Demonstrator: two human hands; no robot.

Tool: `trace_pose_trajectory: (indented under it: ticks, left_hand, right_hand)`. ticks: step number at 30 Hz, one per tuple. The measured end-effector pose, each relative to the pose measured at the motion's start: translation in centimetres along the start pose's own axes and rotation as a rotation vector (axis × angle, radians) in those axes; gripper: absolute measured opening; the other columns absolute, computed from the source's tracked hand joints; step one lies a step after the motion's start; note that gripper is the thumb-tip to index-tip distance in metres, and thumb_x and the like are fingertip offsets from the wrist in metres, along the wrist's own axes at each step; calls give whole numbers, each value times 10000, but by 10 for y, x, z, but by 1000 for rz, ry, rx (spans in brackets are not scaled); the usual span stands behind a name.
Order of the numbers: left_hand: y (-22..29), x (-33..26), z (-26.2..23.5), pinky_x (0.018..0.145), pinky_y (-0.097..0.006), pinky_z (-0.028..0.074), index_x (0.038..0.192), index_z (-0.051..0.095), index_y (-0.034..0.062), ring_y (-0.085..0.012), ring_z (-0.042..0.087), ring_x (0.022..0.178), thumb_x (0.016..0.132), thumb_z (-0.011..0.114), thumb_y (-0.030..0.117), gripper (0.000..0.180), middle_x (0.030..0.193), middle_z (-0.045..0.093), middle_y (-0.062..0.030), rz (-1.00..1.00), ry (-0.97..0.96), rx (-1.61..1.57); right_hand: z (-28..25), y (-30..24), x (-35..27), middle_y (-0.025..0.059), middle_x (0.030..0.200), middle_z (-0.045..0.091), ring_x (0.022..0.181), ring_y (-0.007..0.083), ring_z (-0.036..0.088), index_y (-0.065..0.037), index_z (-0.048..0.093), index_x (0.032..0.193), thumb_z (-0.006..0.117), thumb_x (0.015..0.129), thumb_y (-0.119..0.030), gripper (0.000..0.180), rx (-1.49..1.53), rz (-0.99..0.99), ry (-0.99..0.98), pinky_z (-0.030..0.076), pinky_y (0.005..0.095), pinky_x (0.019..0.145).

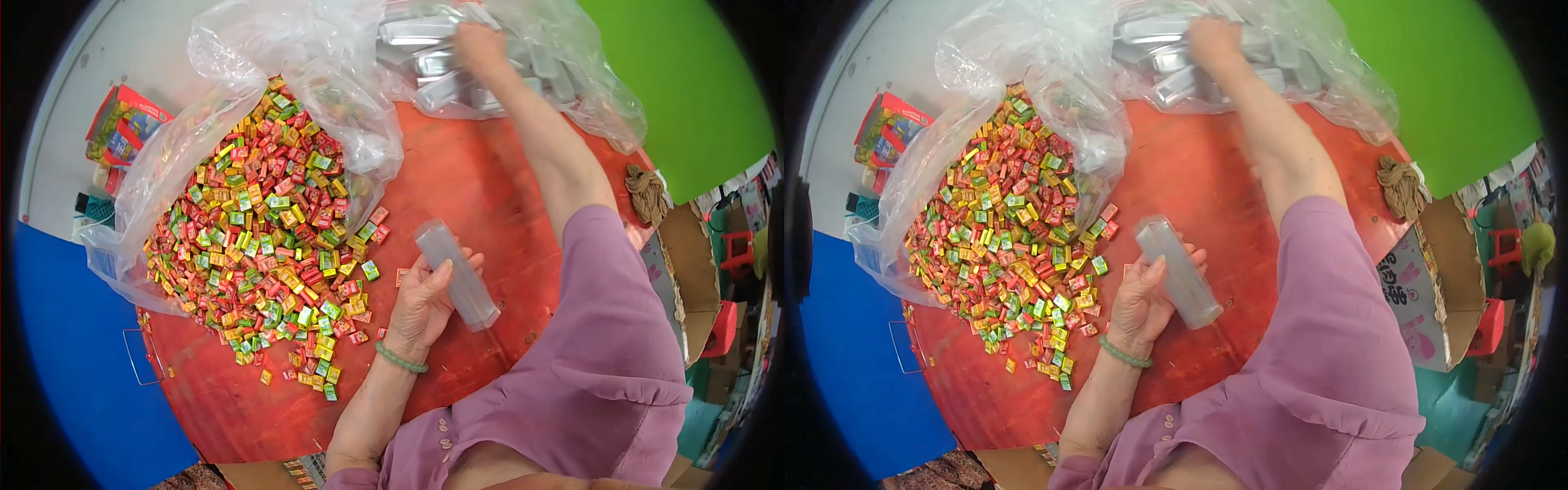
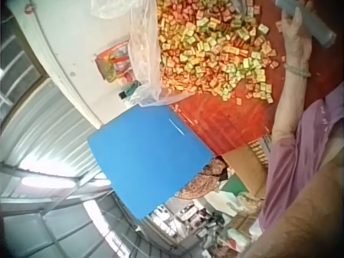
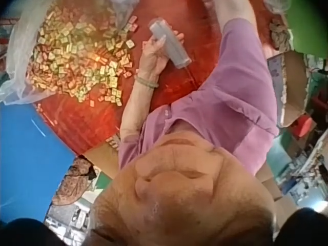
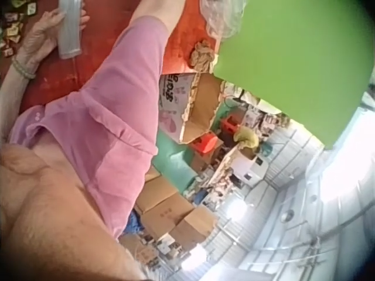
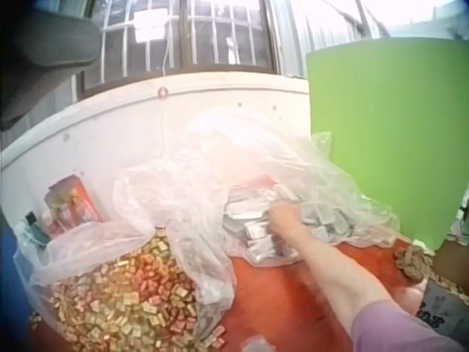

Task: Manually organizing and packing individual colorful candies into plastic trays and containers.

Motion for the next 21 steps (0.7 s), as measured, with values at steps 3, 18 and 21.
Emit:
trace_pose_trajectory:
  ticks: [3, 18, 21]
  left_hand:
    - [2, 1, -2, 1041, -483, 421, 1317, 421, -27, -337, 544, 1181, 889, 625, 127, 499, 1211, 567, -175, 1, -9, -6]
    - [24, 10, -14, 999, -365, 429, 1171, 511, 13, -179, 566, 1064, 893, 627, 59, 304, 1093, 593, -64, 255, 15, -55]
    - [20, 7, -3, 959, -337, 440, 1157, 504, 11, -153, 563, 1034, 875, 642, 36, 315, 1076, 585, -58, 242, -34, -42]
  right_hand:
    - [-5, 21, -11, 126, 1037, 660, 1012, 319, 610, -81, 674, 983, 624, 843, -316, 278, -1, -6, 44, 452, 523, 874]
    - [-70, -100, -309, -20, 760, 615, 704, 59, 540, -24, 657, 863, 709, 829, -134, 126, 1214, -372, -1010, 443, 241, 628]
    - [-59, -87, -322, -28, 746, 614, 692, 42, 544, -35, 650, 825, 714, 823, -106, 96, 1435, -160, -995, 431, 212, 607]
Point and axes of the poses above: each hand's wrist, its own x-axis towards the middle knuckle, its own z-axis out of the palm, y = z × x, the point moved 10 cm from there along x, towards the middle knuckle
